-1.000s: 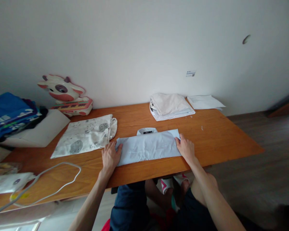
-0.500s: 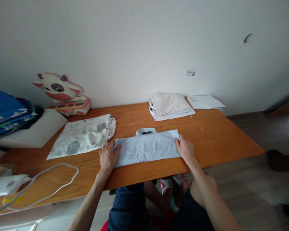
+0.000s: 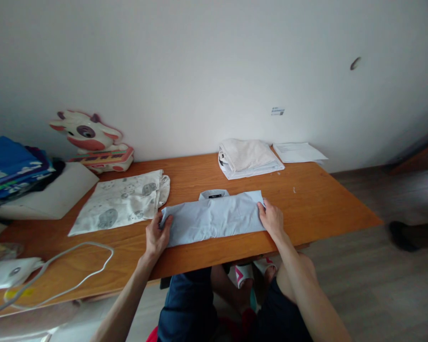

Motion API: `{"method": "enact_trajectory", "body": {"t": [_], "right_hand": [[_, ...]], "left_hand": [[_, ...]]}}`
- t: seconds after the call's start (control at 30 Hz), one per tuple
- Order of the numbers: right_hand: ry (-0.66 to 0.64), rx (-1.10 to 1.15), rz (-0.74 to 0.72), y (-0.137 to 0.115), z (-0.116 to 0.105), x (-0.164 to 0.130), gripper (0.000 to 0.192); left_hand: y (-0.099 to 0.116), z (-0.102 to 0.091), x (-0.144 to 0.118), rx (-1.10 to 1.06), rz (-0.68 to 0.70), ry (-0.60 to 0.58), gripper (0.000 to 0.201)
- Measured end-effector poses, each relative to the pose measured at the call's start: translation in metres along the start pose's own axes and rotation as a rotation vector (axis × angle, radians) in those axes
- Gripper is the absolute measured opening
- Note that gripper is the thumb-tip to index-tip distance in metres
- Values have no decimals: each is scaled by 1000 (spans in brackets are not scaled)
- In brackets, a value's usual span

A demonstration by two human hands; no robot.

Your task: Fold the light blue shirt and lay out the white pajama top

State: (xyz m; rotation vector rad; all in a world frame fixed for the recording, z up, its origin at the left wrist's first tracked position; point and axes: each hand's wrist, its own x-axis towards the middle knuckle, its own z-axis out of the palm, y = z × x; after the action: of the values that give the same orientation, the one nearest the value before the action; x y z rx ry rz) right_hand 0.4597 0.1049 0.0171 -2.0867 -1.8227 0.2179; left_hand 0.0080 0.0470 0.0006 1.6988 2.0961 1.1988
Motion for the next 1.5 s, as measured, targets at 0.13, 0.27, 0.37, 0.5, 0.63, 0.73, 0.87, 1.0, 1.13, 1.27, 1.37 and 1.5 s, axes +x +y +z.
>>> {"method": "enact_trajectory", "body": {"t": [0.13,0.27,0.37,0.5,0.63,0.73,0.87,1.0,1.13,1.27,1.37,1.5], "right_hand": [[42,134,-35,12,-23,-28,50],[54,355,-104,40,-45,-86,52],[-20,719,-236,63,-51,-120,40],[-155,732,-389,79,-52,-132,21],[-214,607,-479,85,-50,-131,19],[-243,531,-511,91,-49,-135,31],[-243,527,-536,103,-46,-140,33],[-153,635,-413,106,-39,-126,23],[-35,554,-162,74,-32,-79,44],[49,186,-92,27,-21,-27,56],[46,64,-58,5,-8,-9,46],[22,-62,-38,-5,6,-7,40]], "left_hand": [[6,-28,-33,-207,22,45,30],[9,-61,-95,-469,87,8,20],[6,-74,-135,-513,191,-139,13],[-2,-78,-157,-314,338,-308,14],[-4,-76,-168,-202,360,-319,10],[-7,-74,-180,-138,347,-292,8],[-21,-73,-192,-89,387,-219,30],[-32,-69,-178,-95,367,-167,24],[-8,-53,-117,-28,19,-54,28],[27,-26,-40,273,-135,-168,43],[34,-7,-13,434,-139,-214,48],[23,6,-18,492,-115,-191,54]]}}
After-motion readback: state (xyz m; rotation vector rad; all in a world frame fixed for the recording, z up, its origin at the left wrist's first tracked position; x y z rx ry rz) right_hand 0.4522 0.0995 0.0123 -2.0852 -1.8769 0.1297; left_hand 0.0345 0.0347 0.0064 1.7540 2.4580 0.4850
